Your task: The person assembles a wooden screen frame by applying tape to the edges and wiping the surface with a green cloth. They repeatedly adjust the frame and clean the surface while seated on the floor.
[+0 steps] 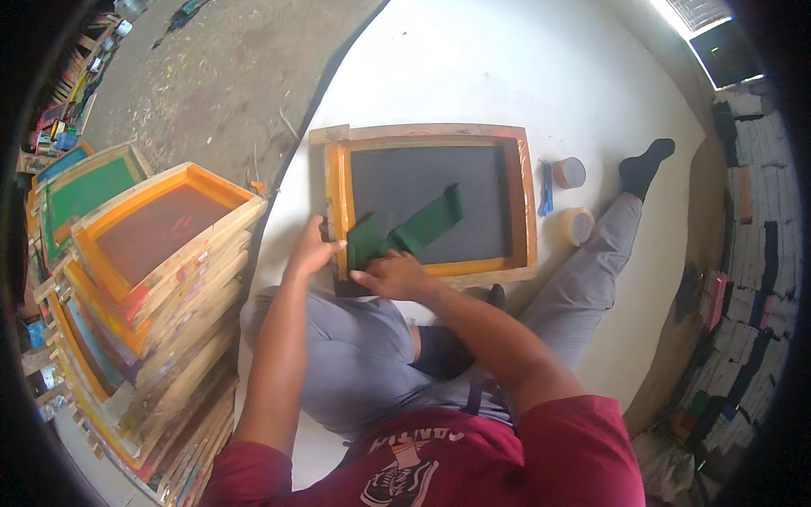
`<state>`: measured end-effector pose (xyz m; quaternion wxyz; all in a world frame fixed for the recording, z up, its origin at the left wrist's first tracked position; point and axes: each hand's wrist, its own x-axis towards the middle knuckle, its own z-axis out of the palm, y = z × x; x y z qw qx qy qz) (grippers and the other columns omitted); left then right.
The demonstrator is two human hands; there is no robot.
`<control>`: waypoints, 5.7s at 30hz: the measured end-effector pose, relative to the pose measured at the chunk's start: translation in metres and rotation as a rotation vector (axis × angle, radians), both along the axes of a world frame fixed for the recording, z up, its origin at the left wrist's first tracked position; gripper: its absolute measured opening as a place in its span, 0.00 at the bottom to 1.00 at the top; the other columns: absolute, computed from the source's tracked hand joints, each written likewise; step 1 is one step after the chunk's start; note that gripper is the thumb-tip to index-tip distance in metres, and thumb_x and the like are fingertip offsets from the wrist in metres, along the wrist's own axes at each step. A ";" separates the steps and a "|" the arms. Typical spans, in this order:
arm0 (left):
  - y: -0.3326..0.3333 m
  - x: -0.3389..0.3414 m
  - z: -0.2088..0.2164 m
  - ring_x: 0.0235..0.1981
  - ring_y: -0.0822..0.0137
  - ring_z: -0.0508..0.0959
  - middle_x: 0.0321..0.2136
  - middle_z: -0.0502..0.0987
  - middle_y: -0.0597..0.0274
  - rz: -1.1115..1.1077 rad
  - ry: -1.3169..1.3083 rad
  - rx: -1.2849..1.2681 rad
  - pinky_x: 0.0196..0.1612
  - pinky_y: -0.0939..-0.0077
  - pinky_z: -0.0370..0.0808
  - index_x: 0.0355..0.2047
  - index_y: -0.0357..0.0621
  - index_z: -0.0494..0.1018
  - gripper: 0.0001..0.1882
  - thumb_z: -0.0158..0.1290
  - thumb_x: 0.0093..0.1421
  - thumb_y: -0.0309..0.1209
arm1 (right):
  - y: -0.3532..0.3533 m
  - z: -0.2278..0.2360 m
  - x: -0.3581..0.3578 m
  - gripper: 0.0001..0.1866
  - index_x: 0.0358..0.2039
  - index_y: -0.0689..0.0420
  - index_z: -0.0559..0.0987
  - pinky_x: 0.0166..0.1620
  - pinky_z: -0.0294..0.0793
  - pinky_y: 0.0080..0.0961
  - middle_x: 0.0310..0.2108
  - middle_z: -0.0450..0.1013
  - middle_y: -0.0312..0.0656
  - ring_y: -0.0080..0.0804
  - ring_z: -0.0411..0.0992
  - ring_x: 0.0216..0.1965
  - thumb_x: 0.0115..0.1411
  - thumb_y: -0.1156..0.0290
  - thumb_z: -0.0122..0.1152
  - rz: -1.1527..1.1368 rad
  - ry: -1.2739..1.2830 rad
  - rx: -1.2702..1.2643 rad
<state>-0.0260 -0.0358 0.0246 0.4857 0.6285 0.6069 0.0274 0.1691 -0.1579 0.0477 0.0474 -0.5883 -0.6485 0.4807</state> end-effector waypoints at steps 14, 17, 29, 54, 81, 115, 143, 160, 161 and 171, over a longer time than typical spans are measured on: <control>0.007 0.010 -0.020 0.53 0.47 0.82 0.49 0.82 0.44 -0.008 -0.080 -0.057 0.55 0.57 0.77 0.55 0.38 0.66 0.35 0.73 0.52 0.31 | -0.014 -0.012 0.066 0.16 0.50 0.47 0.85 0.51 0.78 0.45 0.36 0.83 0.44 0.49 0.80 0.48 0.64 0.59 0.62 -0.043 -0.083 0.011; 0.006 0.009 -0.021 0.53 0.47 0.82 0.49 0.82 0.44 -0.017 -0.087 -0.042 0.55 0.57 0.77 0.55 0.38 0.66 0.35 0.73 0.51 0.32 | -0.005 -0.013 0.061 0.21 0.52 0.44 0.84 0.49 0.80 0.41 0.39 0.81 0.41 0.45 0.81 0.45 0.56 0.65 0.68 0.031 -0.073 0.157; 0.005 0.012 -0.007 0.54 0.44 0.81 0.51 0.81 0.41 -0.054 -0.031 0.018 0.57 0.56 0.76 0.57 0.38 0.65 0.37 0.73 0.52 0.32 | 0.042 -0.035 -0.011 0.12 0.40 0.51 0.85 0.44 0.83 0.41 0.40 0.84 0.43 0.43 0.84 0.43 0.55 0.67 0.65 0.313 -0.339 0.168; 0.008 0.010 -0.015 0.51 0.45 0.83 0.48 0.83 0.43 -0.028 -0.072 -0.087 0.54 0.55 0.78 0.53 0.38 0.66 0.34 0.73 0.52 0.32 | 0.031 -0.042 0.001 0.10 0.33 0.58 0.85 0.44 0.81 0.50 0.32 0.82 0.56 0.55 0.82 0.36 0.52 0.69 0.63 0.028 -0.028 0.092; 0.007 0.015 0.001 0.26 0.68 0.79 0.33 0.81 0.60 0.058 -0.208 -0.177 0.24 0.69 0.74 0.49 0.43 0.64 0.28 0.70 0.55 0.25 | -0.020 -0.031 0.003 0.17 0.31 0.58 0.85 0.45 0.81 0.50 0.33 0.81 0.53 0.55 0.81 0.38 0.65 0.58 0.59 -0.047 -0.093 0.287; 0.003 0.017 0.005 0.16 0.72 0.74 0.30 0.80 0.59 0.083 -0.124 -0.186 0.18 0.74 0.72 0.54 0.41 0.61 0.29 0.67 0.60 0.27 | -0.077 -0.022 0.233 0.12 0.32 0.58 0.88 0.47 0.82 0.46 0.35 0.83 0.51 0.54 0.82 0.41 0.57 0.67 0.58 0.244 -0.539 -0.015; 0.008 0.015 -0.002 0.17 0.71 0.75 0.30 0.80 0.59 0.054 -0.120 -0.232 0.19 0.73 0.72 0.53 0.44 0.60 0.29 0.68 0.59 0.26 | -0.059 -0.028 0.241 0.11 0.32 0.56 0.89 0.47 0.82 0.43 0.34 0.84 0.49 0.50 0.83 0.42 0.51 0.72 0.61 0.307 -0.477 -0.211; 0.009 0.016 0.006 0.36 0.61 0.83 0.42 0.80 0.51 0.034 -0.078 -0.241 0.31 0.66 0.81 0.58 0.39 0.60 0.36 0.70 0.56 0.27 | 0.001 -0.040 0.027 0.11 0.33 0.57 0.88 0.46 0.82 0.46 0.37 0.83 0.51 0.54 0.83 0.40 0.49 0.78 0.62 0.115 -0.008 0.041; 0.010 0.014 -0.001 0.36 0.62 0.82 0.47 0.77 0.47 -0.002 -0.065 -0.249 0.32 0.67 0.81 0.66 0.39 0.53 0.45 0.70 0.57 0.28 | 0.007 -0.048 0.011 0.11 0.34 0.57 0.88 0.45 0.82 0.46 0.36 0.83 0.50 0.54 0.83 0.39 0.49 0.77 0.63 0.125 0.001 0.025; -0.001 0.016 -0.006 0.51 0.47 0.83 0.46 0.83 0.45 -0.042 -0.096 -0.153 0.54 0.57 0.78 0.47 0.38 0.68 0.32 0.75 0.47 0.30 | 0.005 -0.047 0.021 0.09 0.33 0.57 0.87 0.45 0.81 0.46 0.33 0.83 0.50 0.52 0.83 0.38 0.56 0.71 0.60 0.223 0.052 -0.026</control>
